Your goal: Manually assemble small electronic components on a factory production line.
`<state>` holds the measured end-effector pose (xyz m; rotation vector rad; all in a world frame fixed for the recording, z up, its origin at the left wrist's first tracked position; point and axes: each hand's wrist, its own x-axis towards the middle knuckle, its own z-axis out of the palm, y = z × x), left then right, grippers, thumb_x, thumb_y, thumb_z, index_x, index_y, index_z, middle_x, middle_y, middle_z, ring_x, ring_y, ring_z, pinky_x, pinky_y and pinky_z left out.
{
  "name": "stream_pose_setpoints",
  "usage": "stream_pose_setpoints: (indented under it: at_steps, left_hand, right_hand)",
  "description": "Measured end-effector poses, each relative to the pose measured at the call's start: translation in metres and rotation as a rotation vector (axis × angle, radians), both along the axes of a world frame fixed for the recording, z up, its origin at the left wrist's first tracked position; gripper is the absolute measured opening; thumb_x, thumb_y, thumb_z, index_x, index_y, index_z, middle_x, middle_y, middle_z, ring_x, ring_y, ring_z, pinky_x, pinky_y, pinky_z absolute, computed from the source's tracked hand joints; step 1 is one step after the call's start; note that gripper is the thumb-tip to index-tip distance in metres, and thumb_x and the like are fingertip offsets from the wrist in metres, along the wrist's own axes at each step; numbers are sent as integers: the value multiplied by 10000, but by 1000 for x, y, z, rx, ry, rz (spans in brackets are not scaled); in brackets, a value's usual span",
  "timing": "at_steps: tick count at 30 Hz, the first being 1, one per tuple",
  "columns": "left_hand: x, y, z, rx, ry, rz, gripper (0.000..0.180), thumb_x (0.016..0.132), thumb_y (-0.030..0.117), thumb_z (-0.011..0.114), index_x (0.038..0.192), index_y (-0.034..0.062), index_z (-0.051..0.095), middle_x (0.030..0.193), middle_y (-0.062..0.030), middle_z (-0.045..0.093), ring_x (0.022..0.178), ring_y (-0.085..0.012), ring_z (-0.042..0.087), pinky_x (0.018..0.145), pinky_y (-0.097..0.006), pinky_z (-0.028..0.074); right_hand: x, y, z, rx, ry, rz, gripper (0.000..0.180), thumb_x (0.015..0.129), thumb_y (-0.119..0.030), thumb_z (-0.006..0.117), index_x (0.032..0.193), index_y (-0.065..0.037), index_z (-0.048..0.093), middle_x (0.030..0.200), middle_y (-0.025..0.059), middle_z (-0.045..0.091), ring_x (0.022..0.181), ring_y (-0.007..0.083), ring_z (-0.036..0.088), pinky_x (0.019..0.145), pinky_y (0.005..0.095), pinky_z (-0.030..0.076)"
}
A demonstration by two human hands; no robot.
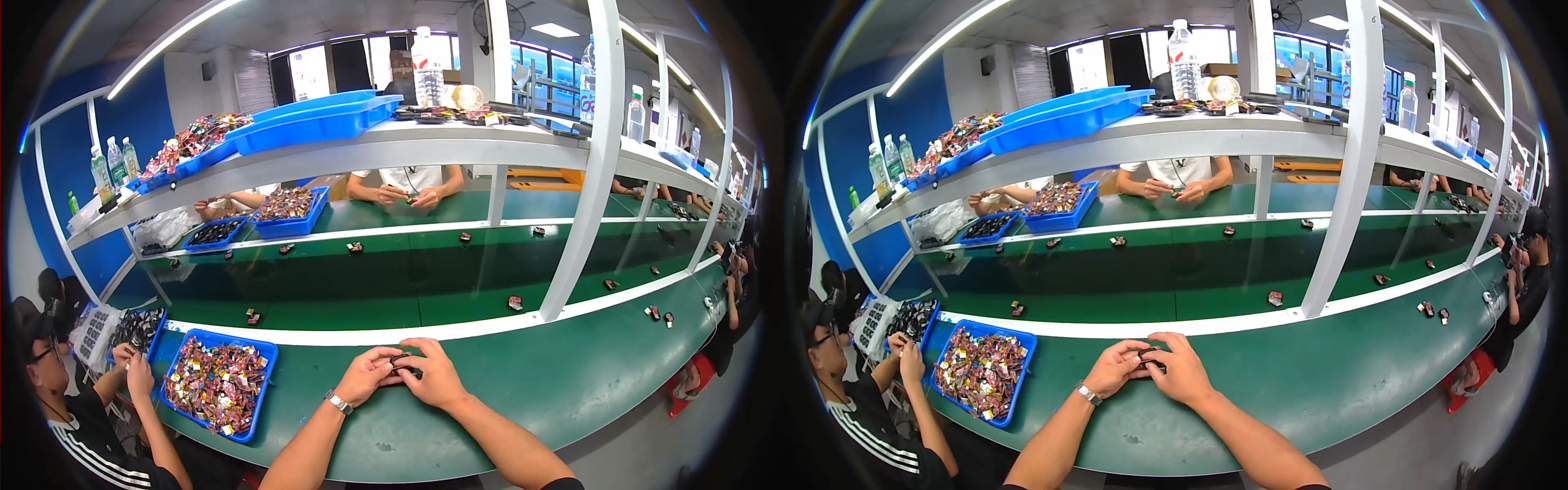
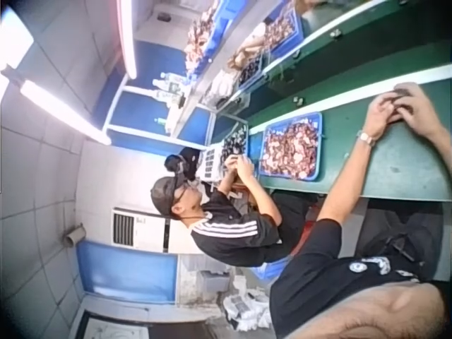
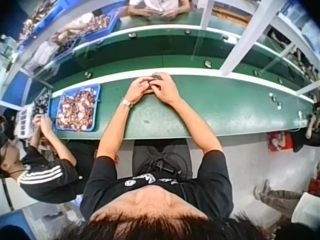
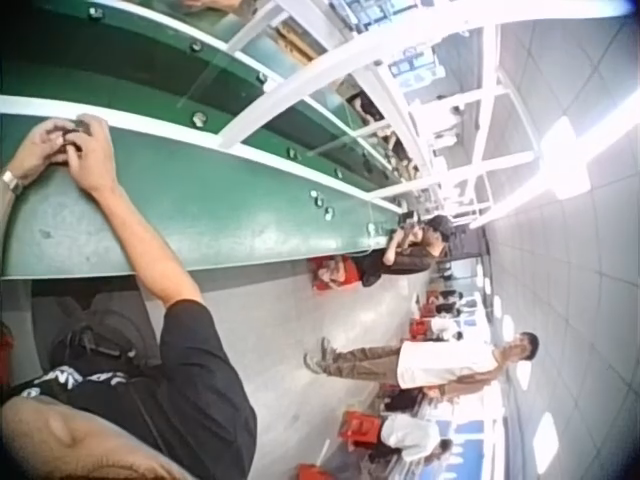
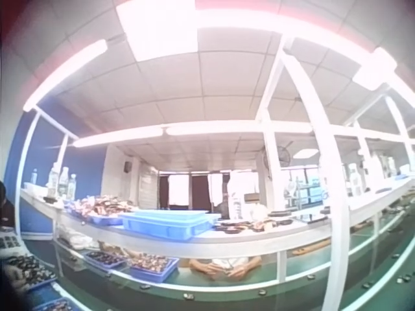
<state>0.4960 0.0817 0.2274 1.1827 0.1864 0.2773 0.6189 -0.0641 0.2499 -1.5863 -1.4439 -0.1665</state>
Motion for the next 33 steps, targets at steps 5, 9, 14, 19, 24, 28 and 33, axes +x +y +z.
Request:
stream_pose_setpoints:
  at_steps: [5,9,14,19,24,28,33]
  left_hand:
    - [-1,0,-1,40,41,30,294,962,72,561,1242,1,504,1299,-158,569,1156,-247,595,980,-416,526]
    - [-2,-1,2,8,-11,18,302,956,66,570,1243,-3,503,1304,-172,565,1154,-249,598,980,-416,526]
    - [-3,-1,3,5,-11,20,299,974,20,506,1269,-26,494,1217,-160,599,1143,-233,602,984,-383,529]
    - [-2,-5,4,31,3,41,291,976,20,501,1264,-24,505,1239,-161,588,1145,-233,601,985,-381,527]
    - [-3,-3,4,76,-6,65,289,977,26,503,1262,-22,512,1304,-160,561,1161,-227,593,988,-379,523]
    - [-2,-6,4,40,-19,63,293,971,46,528,1257,-17,510,1296,-161,567,1144,-228,602,975,-388,529]
    - [1,-1,-5,31,-50,53,294,969,70,549,1246,-18,504,1227,-157,602,1119,-232,614,966,-405,536]
  right_hand:
    - [-2,4,-8,-18,150,61,186,769,-78,706,951,-98,734,1229,70,602,1153,281,531,946,383,476]
    - [0,2,-6,-18,168,65,180,771,-75,696,943,-105,738,1235,63,602,1151,278,530,946,386,476]
    - [0,2,-9,-40,183,36,173,794,-81,664,953,-96,731,1236,63,593,1181,278,514,960,382,480]
    - [-4,6,-12,0,203,41,180,772,-67,685,942,-98,733,1243,74,597,1176,286,519,957,387,475]
    - [-3,3,-4,3,144,73,184,779,-61,675,955,-88,723,1278,84,578,1218,297,492,1001,400,445]
    - [-2,2,-5,-17,162,56,196,787,-67,665,976,-84,713,1292,88,571,1238,304,476,1015,405,432]
    - [-2,3,-4,-37,162,44,187,802,-78,661,984,-79,706,1263,86,584,1225,303,489,1008,396,435]
